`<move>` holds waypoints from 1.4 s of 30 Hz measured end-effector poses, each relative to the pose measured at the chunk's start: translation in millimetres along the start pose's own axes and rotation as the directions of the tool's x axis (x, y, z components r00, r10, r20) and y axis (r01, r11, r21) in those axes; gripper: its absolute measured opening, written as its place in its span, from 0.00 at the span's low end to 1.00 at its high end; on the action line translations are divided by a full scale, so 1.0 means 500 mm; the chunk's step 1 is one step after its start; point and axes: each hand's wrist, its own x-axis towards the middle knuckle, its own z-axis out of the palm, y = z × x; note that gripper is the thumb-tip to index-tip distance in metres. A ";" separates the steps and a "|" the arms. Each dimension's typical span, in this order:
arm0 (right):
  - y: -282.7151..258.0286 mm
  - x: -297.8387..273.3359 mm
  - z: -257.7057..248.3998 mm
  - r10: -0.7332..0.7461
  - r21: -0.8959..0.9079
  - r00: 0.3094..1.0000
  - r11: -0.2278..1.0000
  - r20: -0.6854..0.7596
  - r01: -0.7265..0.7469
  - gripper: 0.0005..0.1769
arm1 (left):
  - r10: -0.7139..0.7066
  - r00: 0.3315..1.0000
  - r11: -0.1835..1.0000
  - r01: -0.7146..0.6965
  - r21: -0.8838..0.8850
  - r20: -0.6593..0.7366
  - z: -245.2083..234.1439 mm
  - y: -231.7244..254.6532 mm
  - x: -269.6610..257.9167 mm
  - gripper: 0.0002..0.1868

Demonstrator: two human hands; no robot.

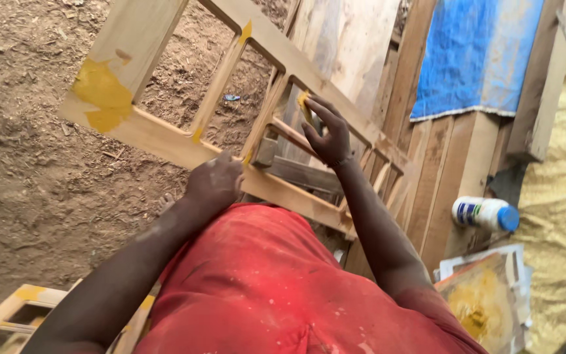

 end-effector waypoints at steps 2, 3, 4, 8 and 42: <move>0.043 0.063 -0.007 -0.220 -0.200 0.974 0.953 0.054 0.226 0.27 | -0.091 0.995 0.996 0.090 -0.024 -0.043 -0.005 0.007 -0.010 0.10; 0.063 0.096 -0.008 -0.262 -0.223 0.960 0.934 0.095 0.278 0.27 | -0.106 0.992 0.994 0.105 -0.024 -0.073 -0.004 0.011 -0.006 0.11; 0.078 0.113 -0.009 -0.299 -0.241 0.944 0.914 0.140 0.325 0.26 | -0.125 0.987 0.992 0.123 -0.026 -0.098 0.000 0.016 -0.009 0.11; 0.112 0.163 -0.012 -0.294 -0.238 0.916 0.902 0.272 0.361 0.25 | -0.201 0.963 0.978 0.187 -0.088 -0.179 0.013 0.031 -0.007 0.14; 0.161 0.217 -0.056 0.536 0.186 0.728 0.736 0.427 -0.651 0.16 | -0.198 0.969 0.978 0.187 -0.087 -0.145 0.013 0.024 0.005 0.09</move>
